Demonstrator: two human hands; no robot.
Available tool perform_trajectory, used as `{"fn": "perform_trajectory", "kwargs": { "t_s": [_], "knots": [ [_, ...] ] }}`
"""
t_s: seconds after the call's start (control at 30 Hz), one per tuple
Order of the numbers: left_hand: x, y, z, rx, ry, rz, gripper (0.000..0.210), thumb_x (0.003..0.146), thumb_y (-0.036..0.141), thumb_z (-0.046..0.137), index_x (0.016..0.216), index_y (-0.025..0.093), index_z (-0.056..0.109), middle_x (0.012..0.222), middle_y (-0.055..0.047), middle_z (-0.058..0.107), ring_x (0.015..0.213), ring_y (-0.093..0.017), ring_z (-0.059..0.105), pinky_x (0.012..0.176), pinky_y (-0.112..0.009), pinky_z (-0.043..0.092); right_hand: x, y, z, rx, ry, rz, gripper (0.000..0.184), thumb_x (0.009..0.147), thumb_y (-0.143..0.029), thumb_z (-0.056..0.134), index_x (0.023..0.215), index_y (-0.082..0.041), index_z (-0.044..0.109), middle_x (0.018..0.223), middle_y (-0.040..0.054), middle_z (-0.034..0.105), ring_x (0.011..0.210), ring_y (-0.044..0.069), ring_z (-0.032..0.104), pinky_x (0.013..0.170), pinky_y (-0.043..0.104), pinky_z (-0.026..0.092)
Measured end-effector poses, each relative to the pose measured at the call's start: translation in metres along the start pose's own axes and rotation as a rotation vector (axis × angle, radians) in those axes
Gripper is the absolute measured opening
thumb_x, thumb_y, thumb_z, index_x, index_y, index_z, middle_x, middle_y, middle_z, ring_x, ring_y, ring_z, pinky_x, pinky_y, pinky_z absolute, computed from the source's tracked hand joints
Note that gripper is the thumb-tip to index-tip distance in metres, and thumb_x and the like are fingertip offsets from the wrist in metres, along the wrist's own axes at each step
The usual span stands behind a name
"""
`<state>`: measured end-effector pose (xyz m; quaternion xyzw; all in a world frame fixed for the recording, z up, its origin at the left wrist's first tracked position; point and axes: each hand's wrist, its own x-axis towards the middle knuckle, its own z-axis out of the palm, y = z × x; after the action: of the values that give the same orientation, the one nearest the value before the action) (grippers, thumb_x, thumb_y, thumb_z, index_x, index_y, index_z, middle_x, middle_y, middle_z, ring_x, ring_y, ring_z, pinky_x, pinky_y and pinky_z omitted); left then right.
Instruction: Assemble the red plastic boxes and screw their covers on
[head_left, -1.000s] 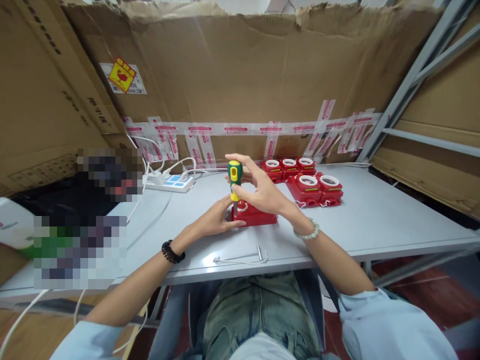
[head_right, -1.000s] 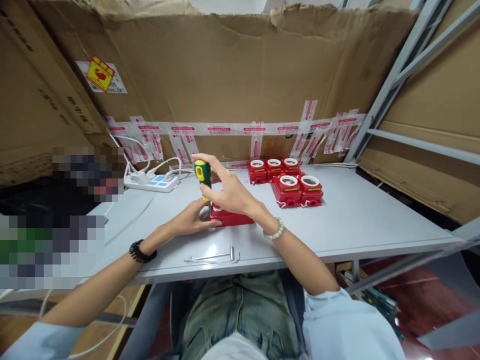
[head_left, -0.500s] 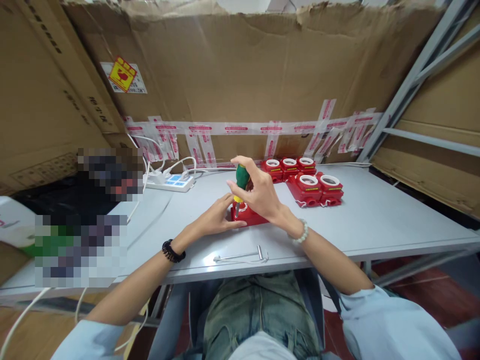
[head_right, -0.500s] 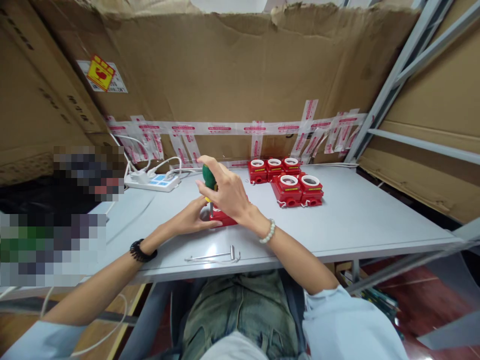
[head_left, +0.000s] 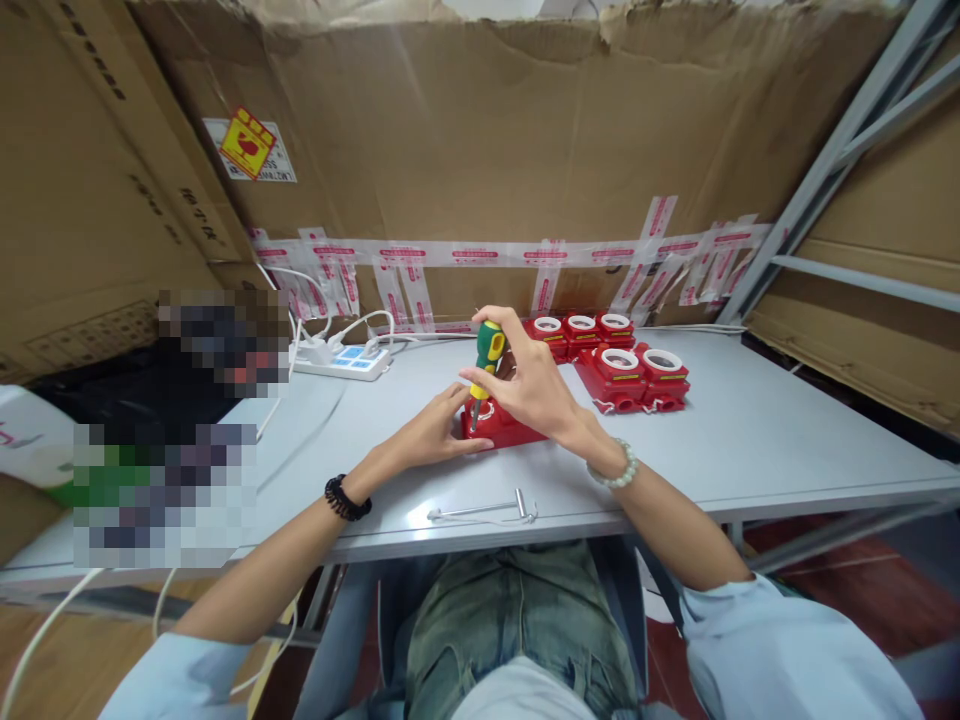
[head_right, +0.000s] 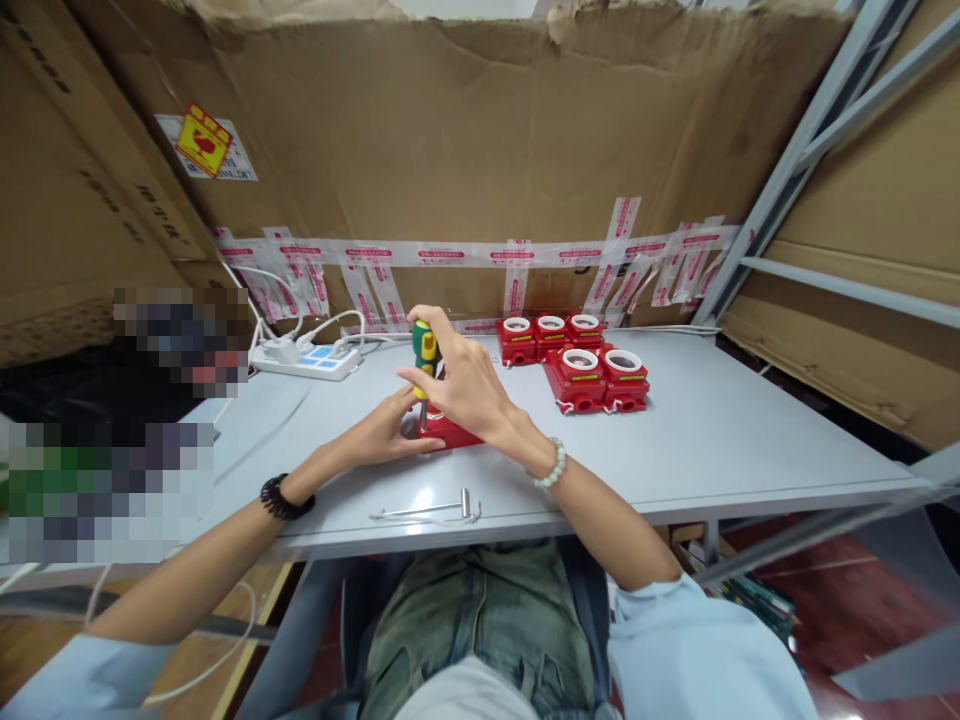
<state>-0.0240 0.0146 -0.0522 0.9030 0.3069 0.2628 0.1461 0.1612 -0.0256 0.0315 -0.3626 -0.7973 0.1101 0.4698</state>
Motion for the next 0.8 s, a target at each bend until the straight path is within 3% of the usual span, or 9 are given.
{"fn": "perform_trajectory", "kwargs": {
  "t_s": [0.17,0.3,0.43,0.57,0.63,0.7,0.8],
  "knots": [
    [0.000,-0.001,0.000,-0.014,-0.010,-0.007,0.064,0.080,0.053,0.069,0.131,0.021,0.047,0.118,-0.012,0.058,0.110,-0.029,0.057,0.093,-0.045,0.049,-0.002,0.005,0.007,-0.021,0.121,0.052,0.036,0.084,-0.028,0.063,0.111,-0.023,0.042,0.072,-0.0063,0.048,0.060,0.011,0.050,0.059,0.025,0.043],
    [0.000,0.003,-0.003,-0.019,-0.018,-0.029,0.063,0.079,0.052,0.071,0.129,0.021,0.049,0.119,-0.011,0.058,0.106,-0.027,0.058,0.092,-0.043,0.049,-0.001,0.004,0.005,0.013,0.207,0.013,0.031,0.084,-0.027,0.063,0.108,-0.024,0.042,0.070,-0.0074,0.046,0.056,0.010,0.047,0.056,0.024,0.043],
    [-0.002,0.002,-0.016,-0.011,-0.071,-0.054,0.061,0.079,0.052,0.070,0.129,0.023,0.049,0.122,-0.010,0.057,0.107,-0.026,0.059,0.095,-0.041,0.048,-0.002,-0.005,-0.011,0.126,0.417,-0.022,0.026,0.088,-0.025,0.055,0.110,-0.027,0.040,0.077,-0.0044,0.049,0.061,0.011,0.053,0.057,0.025,0.047],
    [-0.010,0.000,-0.037,0.031,-0.136,-0.065,0.060,0.080,0.048,0.070,0.131,0.024,0.048,0.128,-0.010,0.056,0.115,-0.028,0.056,0.100,-0.045,0.045,-0.017,-0.015,-0.040,0.176,0.494,-0.037,0.017,0.089,-0.023,0.053,0.104,-0.027,0.044,0.075,-0.0047,0.047,0.053,0.008,0.048,0.053,0.025,0.045],
    [-0.016,0.010,-0.044,0.081,-0.070,-0.047,0.053,0.082,0.044,0.068,0.128,0.023,0.050,0.130,-0.011,0.054,0.120,-0.028,0.053,0.102,-0.047,0.043,-0.032,-0.018,-0.055,0.127,0.456,-0.029,0.014,0.088,-0.023,0.058,0.099,-0.025,0.049,0.081,-0.0029,0.051,0.057,0.008,0.049,0.057,0.025,0.046],
    [-0.023,0.030,-0.044,0.107,0.016,-0.007,0.038,0.089,0.039,0.061,0.122,0.022,0.054,0.125,-0.011,0.056,0.117,-0.026,0.053,0.103,-0.044,0.043,-0.048,-0.020,-0.066,0.012,0.312,-0.035,0.016,0.083,-0.021,0.064,0.097,-0.022,0.055,0.084,-0.0013,0.057,0.065,0.010,0.054,0.062,0.024,0.047],
    [-0.034,0.066,-0.029,0.118,-0.073,0.064,0.022,0.094,0.035,0.055,0.109,0.020,0.060,0.110,-0.009,0.062,0.105,-0.023,0.059,0.094,-0.038,0.047,-0.070,-0.017,-0.072,-0.065,-0.006,0.011,0.011,0.083,-0.021,0.065,0.092,-0.020,0.060,0.083,-0.0003,0.065,0.068,0.010,0.058,0.064,0.022,0.046]
  ]
}}
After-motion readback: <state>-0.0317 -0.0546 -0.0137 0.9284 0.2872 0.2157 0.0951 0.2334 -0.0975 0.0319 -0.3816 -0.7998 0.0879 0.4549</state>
